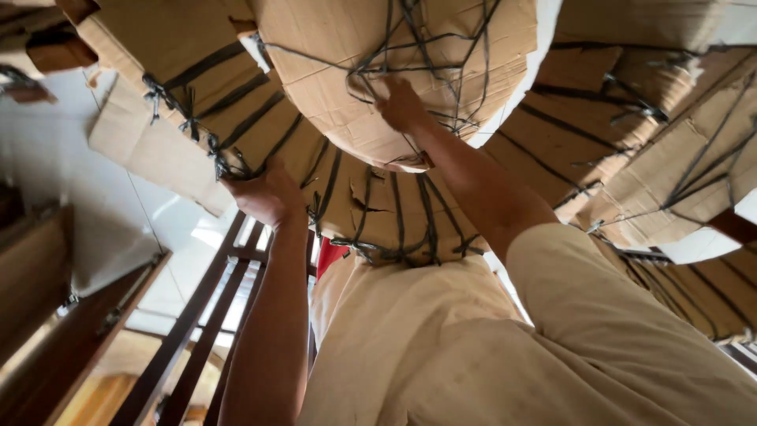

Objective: Wrapping curved wooden furniture parts with protective cardboard and securing them with plastic ties.

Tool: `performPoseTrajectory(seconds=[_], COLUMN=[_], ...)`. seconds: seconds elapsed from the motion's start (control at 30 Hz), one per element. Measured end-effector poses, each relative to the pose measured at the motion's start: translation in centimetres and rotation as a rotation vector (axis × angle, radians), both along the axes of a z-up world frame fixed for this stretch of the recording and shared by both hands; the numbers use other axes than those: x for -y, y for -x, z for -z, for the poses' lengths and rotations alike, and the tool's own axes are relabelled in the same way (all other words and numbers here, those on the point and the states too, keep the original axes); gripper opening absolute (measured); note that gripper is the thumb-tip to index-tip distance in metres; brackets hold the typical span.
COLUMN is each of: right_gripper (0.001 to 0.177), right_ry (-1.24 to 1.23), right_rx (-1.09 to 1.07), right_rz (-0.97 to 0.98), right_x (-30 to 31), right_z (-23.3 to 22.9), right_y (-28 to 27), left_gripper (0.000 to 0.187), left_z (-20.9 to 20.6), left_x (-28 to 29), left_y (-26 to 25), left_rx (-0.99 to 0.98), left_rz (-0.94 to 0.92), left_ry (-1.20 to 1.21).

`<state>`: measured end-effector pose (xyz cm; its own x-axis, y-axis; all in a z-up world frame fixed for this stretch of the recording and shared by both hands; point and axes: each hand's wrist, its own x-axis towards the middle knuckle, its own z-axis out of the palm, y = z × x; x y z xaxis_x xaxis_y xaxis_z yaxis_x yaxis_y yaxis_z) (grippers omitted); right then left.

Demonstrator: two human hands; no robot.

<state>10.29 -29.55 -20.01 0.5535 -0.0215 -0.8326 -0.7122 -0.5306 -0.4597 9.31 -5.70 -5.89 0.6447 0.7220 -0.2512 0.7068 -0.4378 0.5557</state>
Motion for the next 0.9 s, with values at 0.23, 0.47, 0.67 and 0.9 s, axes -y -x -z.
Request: performPoseTrajectory(seconds=[0.23, 0.47, 0.67, 0.9], right_gripper=[0.065, 0.06, 0.044, 0.038], right_ry=[0.033, -0.032, -0.357, -0.668], right_rx=[-0.029, 0.065, 0.01, 0.069], right_rz=[-0.145, -0.001, 0.531, 0.983], right_x=[0.3, 2.8, 5.7, 9.2], right_z=[6.3, 6.6, 1.0, -2.7], right_y=[-1.3, -0.1, -1.0, -0.2], left_gripper=[0.044, 0.042, 0.047, 0.046], left_z=[-0.7, -1.4, -1.4, -1.7], left_x=[1.0, 1.4, 1.3, 1.3], left_y=[-0.4, -1.1, -1.0, -0.8], left_rx=[-0.007, 0.044, 0.003, 0.038], left_rz=[-0.051, -0.064, -0.064, -0.084], left_ry=[0.014, 0.027, 0.016, 0.088])
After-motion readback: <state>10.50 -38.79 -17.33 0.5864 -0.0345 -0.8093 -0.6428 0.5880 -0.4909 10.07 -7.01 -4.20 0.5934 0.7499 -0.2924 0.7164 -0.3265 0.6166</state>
